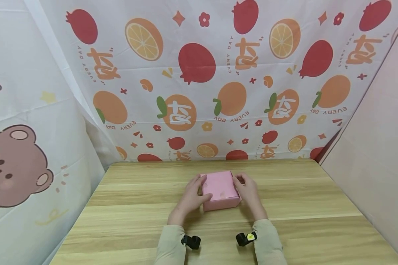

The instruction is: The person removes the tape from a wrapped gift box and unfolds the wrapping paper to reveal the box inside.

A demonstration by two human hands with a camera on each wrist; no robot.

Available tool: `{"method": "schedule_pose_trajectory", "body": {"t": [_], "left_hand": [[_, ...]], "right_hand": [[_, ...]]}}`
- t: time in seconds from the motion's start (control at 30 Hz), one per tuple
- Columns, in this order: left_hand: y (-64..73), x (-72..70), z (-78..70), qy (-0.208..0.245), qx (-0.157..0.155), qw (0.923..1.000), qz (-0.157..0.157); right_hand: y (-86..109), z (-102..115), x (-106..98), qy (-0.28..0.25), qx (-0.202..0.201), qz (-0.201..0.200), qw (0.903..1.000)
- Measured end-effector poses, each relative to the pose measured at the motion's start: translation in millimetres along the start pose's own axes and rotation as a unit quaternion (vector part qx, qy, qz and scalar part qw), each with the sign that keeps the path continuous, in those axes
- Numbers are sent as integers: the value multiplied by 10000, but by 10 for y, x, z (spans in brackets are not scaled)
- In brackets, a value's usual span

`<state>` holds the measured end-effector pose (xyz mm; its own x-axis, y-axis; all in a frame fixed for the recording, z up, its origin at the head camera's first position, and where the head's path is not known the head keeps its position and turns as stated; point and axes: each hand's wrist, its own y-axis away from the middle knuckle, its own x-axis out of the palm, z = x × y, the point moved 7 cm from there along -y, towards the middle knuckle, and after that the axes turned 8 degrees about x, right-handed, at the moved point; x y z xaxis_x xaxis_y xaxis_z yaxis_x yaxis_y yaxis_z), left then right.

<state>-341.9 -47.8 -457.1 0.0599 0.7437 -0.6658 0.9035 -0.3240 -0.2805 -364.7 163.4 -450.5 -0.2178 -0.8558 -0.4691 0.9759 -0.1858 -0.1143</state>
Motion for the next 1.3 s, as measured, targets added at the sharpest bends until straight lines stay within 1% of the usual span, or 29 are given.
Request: {"method": "schedule_pose_trajectory", "body": {"t": [0.1,0.27,0.33,0.47,0.57,0.67,0.73,0.87,0.97,1.1,1.3], "left_hand": [[11,-3,4,71,-64,10000,15],[31,-17,1,193,-145,9997,-46],[36,-31,3,205,-172,9995,-163],[50,-79,31,298,-395,9975,-511],[58,-129,53,241,-545,9952,-782],[64,-175,63,5,-624,9936,-947],[67,-196,67,-120,-647,9929,-995],[69,-218,63,-309,-561,9928,-1012],[64,-222,58,-432,-485,9929,-995],[66,-226,43,-459,-511,9926,-1005],[69,-250,25,-487,-488,9899,-1235]], "right_hand": [[10,-2,25,-49,-7,131,9999],[38,4,91,-125,-60,564,9983],[50,12,112,-116,-164,690,9974],[75,42,135,-66,-367,824,9959],[83,56,134,-71,-389,817,9959],[81,60,113,-34,-367,680,9970],[77,60,93,-16,-311,572,9979],[76,61,49,39,-220,371,9991],[73,74,30,104,-271,256,9993],[67,79,24,171,-358,145,9991],[37,37,56,314,-387,110,9987]]}}
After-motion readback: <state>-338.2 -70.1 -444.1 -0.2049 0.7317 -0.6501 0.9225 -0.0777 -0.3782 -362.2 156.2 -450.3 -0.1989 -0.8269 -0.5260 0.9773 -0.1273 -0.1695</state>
